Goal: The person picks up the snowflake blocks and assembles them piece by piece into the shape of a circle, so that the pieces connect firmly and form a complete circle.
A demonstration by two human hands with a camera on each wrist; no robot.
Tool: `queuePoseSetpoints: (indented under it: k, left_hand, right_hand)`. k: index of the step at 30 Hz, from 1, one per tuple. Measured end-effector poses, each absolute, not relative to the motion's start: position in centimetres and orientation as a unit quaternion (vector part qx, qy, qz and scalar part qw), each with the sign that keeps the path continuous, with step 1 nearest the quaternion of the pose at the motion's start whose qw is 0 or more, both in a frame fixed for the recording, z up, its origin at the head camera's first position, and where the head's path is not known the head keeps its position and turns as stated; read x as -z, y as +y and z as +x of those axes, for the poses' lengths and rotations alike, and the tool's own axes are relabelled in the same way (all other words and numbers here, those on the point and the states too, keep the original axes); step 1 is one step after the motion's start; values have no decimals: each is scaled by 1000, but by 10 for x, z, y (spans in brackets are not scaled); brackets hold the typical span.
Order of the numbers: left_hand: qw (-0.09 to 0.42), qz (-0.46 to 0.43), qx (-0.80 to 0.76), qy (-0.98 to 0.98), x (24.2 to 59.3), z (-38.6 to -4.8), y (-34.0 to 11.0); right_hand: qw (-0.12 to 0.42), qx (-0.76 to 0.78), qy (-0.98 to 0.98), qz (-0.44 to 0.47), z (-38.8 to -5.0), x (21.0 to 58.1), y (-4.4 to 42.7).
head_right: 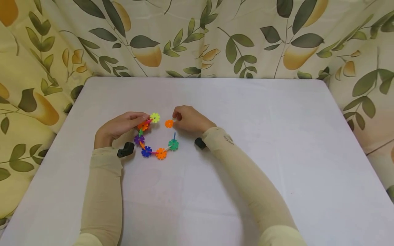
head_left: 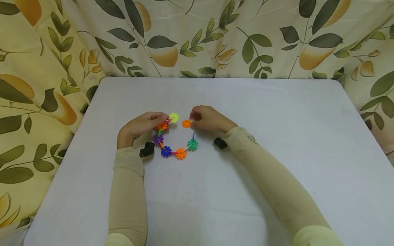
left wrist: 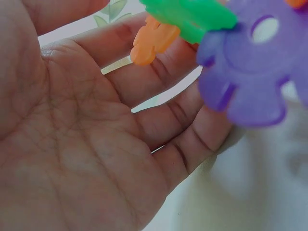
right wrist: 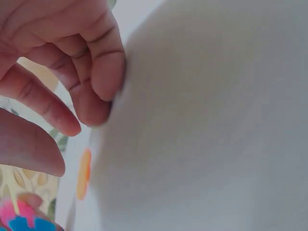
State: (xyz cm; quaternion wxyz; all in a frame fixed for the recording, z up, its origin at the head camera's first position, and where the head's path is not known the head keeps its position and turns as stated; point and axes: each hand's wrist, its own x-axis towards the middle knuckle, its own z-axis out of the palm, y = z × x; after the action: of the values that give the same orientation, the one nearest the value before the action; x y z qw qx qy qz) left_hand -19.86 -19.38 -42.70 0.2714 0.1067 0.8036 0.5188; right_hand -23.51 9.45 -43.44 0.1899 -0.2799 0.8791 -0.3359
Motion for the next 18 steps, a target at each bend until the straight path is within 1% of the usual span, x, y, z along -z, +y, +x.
queuePoseSetpoints:
  k: [7, 11, 14, 18]
  left_hand:
    - [270, 98, -506, 813, 427, -199, -191]
    - [260, 97, -508, 815, 430, -201, -189]
    - [248, 96, -512, 817, 433, -203, -187]
    - [234, 102, -526, 811, 436, -205, -185]
  right_hand:
    - [164, 357, 886, -246, -221, 426, 130]
    - [156, 345, 895, -235, -210, 419, 157]
    - [162, 333, 901, -226, -201, 412, 179]
    - [185, 301, 911, -212, -188, 405, 205]
